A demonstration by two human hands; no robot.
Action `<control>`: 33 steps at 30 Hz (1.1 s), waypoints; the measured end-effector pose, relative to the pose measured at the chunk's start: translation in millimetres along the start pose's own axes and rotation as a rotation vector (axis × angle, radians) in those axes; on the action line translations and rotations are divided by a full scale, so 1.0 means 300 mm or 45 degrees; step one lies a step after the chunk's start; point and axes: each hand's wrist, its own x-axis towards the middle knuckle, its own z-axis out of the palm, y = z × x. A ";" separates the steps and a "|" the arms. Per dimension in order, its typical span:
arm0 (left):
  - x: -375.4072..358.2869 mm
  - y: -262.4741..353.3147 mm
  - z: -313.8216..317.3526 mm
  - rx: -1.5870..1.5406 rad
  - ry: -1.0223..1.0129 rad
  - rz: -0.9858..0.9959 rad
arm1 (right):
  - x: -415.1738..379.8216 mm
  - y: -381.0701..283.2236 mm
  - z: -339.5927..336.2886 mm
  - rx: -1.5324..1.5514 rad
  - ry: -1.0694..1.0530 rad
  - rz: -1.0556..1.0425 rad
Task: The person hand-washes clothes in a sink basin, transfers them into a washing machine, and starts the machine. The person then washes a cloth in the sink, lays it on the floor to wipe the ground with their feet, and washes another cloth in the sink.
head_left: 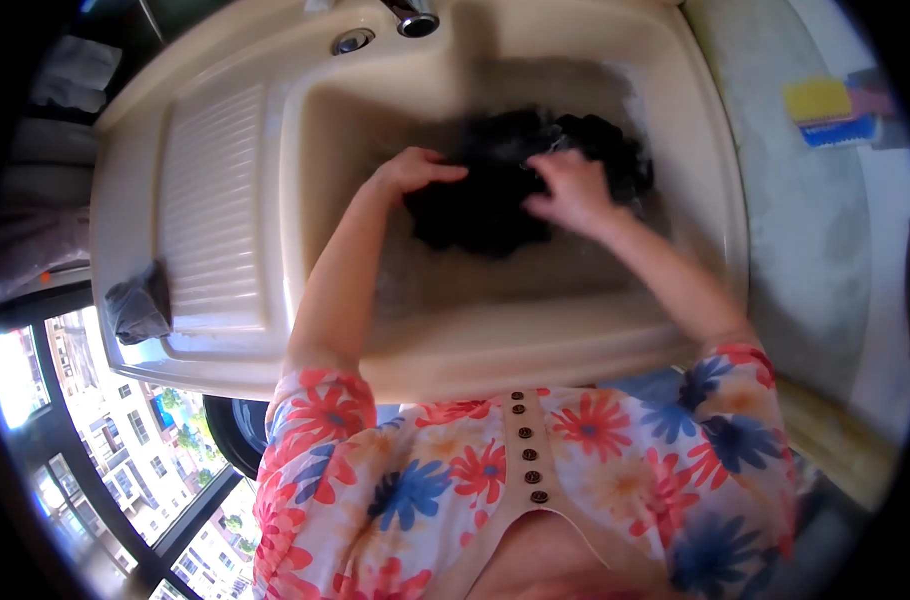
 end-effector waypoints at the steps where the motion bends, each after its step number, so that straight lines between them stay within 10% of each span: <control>1: -0.024 0.044 0.006 -0.108 -0.014 -0.070 | -0.024 -0.061 0.085 -0.133 0.038 -0.065; 7: -0.100 0.088 -0.041 0.657 -0.031 0.218 | 0.101 0.148 0.184 0.345 -0.204 -0.101; 11: -0.103 0.100 -0.078 1.158 0.077 0.020 | 0.111 0.350 -0.068 1.004 -0.083 0.499; 14: -0.134 0.149 0.034 1.413 0.299 0.043 | 0.098 0.321 0.002 0.413 0.176 0.326; 21: -0.058 -0.005 0.095 1.195 0.492 -0.074 | -0.014 0.408 0.271 0.040 -0.301 0.399; 27: -0.069 -0.052 0.015 0.946 0.512 0.270 | 0.019 0.247 -0.295 0.827 -0.190 0.116; 33: -0.218 0.186 0.042 0.666 0.439 0.454 | 0.029 0.094 -0.869 0.285 0.141 -0.293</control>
